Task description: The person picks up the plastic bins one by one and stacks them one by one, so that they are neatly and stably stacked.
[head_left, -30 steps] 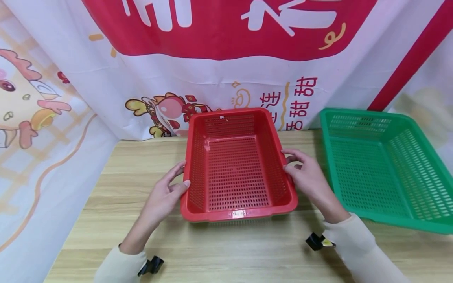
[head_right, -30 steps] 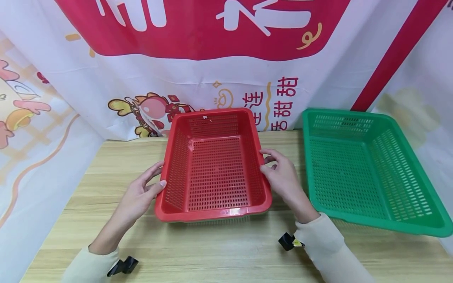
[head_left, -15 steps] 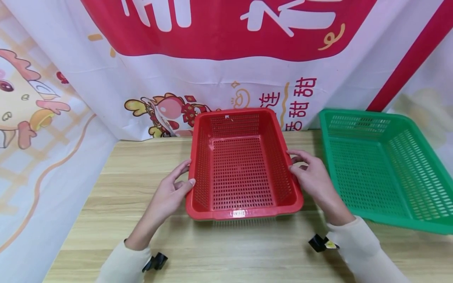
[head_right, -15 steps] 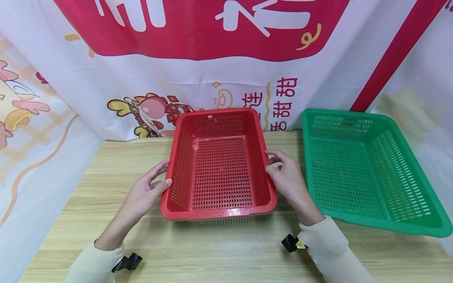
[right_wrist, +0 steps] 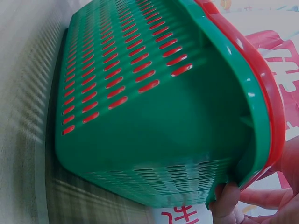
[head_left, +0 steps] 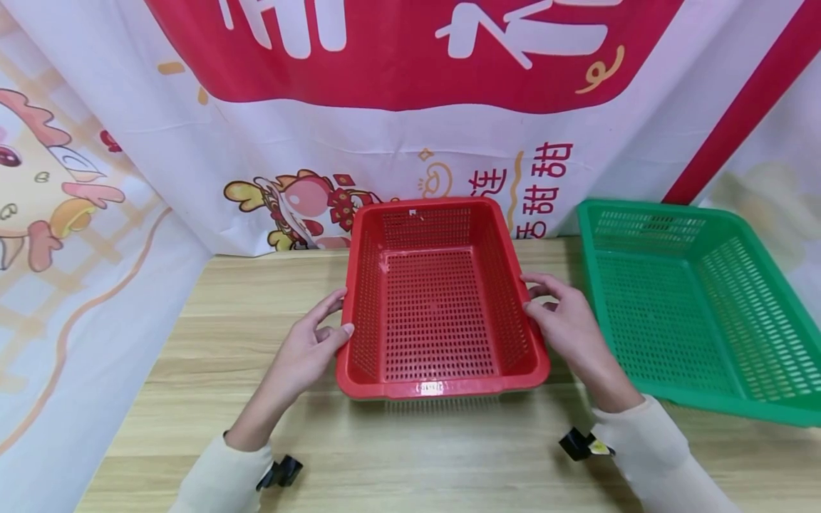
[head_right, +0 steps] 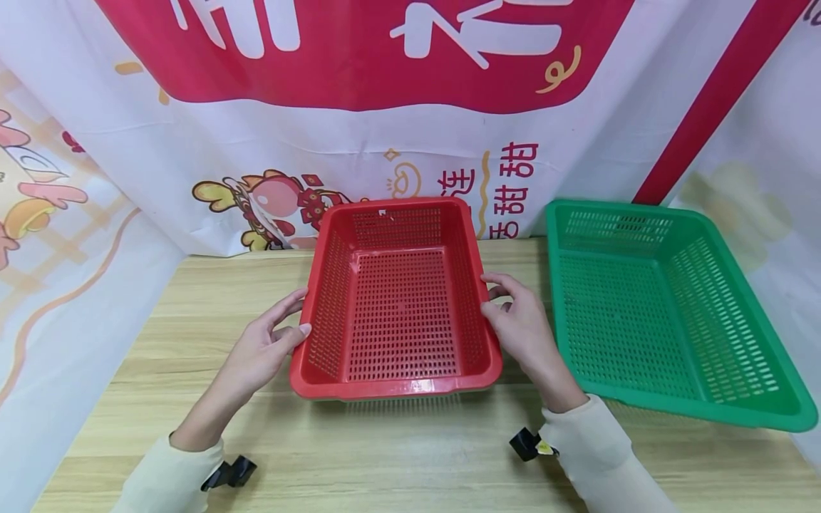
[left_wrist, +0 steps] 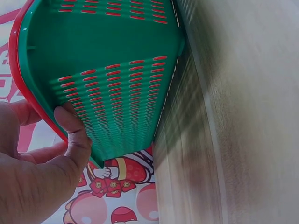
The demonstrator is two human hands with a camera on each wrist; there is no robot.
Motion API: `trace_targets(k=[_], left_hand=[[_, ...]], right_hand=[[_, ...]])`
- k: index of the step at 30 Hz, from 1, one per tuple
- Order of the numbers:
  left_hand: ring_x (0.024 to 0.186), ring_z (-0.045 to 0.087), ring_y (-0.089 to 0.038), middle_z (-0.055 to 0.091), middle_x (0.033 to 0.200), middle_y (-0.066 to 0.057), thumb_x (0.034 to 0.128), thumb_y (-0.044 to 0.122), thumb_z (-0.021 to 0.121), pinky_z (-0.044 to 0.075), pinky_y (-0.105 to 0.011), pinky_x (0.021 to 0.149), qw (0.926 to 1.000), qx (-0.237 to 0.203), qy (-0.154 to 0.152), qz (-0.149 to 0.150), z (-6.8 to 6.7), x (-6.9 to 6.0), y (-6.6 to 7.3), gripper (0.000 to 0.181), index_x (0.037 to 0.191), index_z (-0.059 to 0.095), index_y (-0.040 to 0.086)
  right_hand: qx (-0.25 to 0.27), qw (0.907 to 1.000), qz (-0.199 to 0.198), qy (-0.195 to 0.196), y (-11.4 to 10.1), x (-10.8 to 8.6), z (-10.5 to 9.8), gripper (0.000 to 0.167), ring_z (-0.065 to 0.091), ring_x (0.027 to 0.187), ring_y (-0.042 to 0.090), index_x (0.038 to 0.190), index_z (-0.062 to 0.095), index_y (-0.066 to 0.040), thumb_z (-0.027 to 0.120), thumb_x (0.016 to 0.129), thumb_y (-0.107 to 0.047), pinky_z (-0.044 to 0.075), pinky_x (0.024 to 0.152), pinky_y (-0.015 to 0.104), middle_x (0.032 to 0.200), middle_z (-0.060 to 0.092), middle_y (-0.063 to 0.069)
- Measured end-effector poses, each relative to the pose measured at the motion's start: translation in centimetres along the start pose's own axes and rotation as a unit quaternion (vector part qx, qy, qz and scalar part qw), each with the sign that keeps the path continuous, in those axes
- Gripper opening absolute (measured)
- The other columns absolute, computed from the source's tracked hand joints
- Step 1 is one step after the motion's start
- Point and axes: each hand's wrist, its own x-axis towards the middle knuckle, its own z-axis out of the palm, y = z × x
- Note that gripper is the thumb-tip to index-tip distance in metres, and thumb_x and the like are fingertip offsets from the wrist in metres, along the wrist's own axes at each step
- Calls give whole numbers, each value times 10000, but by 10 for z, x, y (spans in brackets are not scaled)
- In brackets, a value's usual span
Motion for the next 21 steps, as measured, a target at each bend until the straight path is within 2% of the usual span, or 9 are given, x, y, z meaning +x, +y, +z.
trace_targets(k=[6, 15, 18, 21], left_hand=[[988, 772, -290, 413, 1643, -123, 1075, 210, 581, 669, -411, 755, 9999, 147, -15, 26, -2, 2, -1, 642, 1658, 313, 242], [986, 769, -297, 406, 1640, -133, 1086, 215, 559, 669, -392, 737, 9999, 114, -36, 49, 0, 2, 0, 634, 1663, 297, 237], [979, 760, -310, 479, 1561, -199, 1088, 221, 550, 668, -373, 723, 9996, 282, 33, 65, 2, 0, 2, 635, 1666, 288, 228], [1055, 736, -344, 515, 1495, -201, 1082, 241, 558, 669, -368, 740, 9978, 629, 212, 92, 4, -2, 5, 618, 1654, 322, 225]], right_hand=[[40, 10000, -37, 29, 0, -2, 2, 509, 717, 910, 269, 1535, 515, -97, 566, 1029, -118, 636, 683, 273, 1306, 578, 218], [133, 9998, -113, -20, 0, -2, 0, 505, 713, 842, 226, 1517, 524, -72, 551, 1013, -82, 626, 645, 269, 1282, 576, 229], [86, 9999, -95, -94, -1, -3, -3, 511, 713, 849, 226, 1528, 514, -80, 564, 1021, -114, 634, 654, 274, 1305, 576, 224], [-46, 9999, -33, -119, -2, -5, -7, 526, 714, 898, 250, 1545, 494, -92, 586, 1032, -166, 648, 681, 291, 1344, 571, 220]])
